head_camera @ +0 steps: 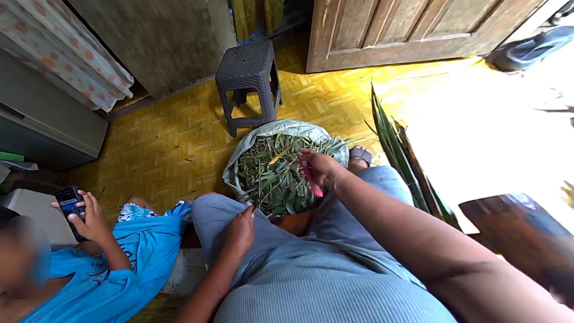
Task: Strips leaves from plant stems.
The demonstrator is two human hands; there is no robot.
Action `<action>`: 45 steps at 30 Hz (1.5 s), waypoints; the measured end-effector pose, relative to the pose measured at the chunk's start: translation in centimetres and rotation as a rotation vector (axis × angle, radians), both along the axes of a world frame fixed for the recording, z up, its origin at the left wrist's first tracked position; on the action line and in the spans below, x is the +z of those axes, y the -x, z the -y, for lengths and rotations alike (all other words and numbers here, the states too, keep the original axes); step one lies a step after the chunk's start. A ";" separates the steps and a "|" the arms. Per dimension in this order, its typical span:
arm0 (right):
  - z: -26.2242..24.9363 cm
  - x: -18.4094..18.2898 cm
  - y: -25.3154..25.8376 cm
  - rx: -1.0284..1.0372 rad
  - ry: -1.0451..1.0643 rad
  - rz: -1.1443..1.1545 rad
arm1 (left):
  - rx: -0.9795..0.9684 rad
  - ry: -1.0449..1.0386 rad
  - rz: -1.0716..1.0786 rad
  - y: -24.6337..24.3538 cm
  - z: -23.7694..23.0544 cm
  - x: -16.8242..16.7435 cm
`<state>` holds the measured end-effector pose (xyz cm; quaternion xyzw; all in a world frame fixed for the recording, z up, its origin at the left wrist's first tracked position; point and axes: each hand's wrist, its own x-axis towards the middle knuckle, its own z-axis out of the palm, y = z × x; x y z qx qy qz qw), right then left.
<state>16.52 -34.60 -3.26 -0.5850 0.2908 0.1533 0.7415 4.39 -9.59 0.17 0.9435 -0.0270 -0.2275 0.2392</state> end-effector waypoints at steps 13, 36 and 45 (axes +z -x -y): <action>-3.8 1.3 5.5 0.327 0.033 0.128 | 0.134 0.209 -0.204 -2.6 0.7 -0.1; -4.3 0.2 5.7 0.164 -0.188 0.103 | 0.200 0.497 -0.331 -2.1 0.6 -0.4; -4.2 -0.5 5.2 0.134 -0.135 0.095 | 0.079 0.196 -0.206 -1.2 0.5 0.2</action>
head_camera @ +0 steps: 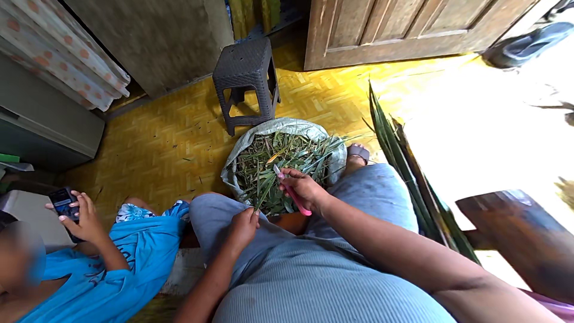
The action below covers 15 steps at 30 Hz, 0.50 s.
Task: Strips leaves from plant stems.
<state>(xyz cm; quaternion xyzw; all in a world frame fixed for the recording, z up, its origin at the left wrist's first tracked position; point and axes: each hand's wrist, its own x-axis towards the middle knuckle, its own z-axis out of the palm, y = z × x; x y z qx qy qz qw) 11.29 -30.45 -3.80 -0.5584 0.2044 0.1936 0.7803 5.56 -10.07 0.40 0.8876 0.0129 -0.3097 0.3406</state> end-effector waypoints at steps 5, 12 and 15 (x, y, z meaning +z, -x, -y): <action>0.3 -0.2 -0.4 0.019 0.049 -0.026 | -0.037 -0.073 0.056 0.2 -0.1 0.0; 3.5 -1.8 -2.4 0.044 0.160 -0.028 | 0.000 -0.086 -0.035 -0.4 -1.1 -0.5; 2.1 -0.6 -1.0 0.202 0.298 0.073 | -0.009 -0.122 -0.034 -1.6 -0.1 -0.6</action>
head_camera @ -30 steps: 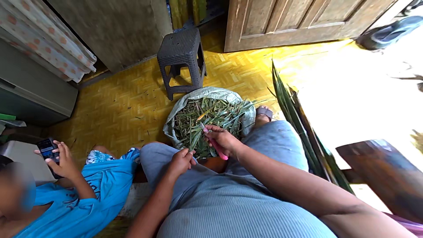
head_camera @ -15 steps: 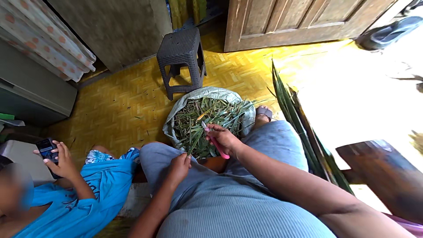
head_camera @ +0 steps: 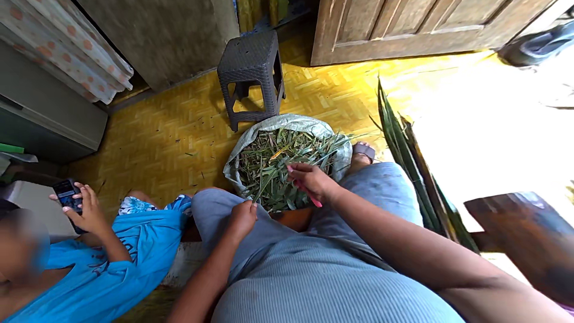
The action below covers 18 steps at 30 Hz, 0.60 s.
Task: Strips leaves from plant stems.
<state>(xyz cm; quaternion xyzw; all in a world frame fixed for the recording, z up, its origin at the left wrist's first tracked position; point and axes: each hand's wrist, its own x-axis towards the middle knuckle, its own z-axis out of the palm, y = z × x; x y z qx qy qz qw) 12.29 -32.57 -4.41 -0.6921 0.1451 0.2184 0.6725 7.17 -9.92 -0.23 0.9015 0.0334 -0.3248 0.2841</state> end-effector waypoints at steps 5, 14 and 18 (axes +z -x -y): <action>-2.2 1.9 2.8 0.440 0.258 0.233 | -0.084 -0.065 0.050 -2.1 2.0 -0.4; -2.8 1.0 3.7 0.516 0.403 0.335 | -0.093 -0.136 0.061 -3.7 4.8 0.1; -2.9 1.0 3.3 0.551 0.567 0.320 | -0.138 -0.179 0.068 -3.6 5.3 0.0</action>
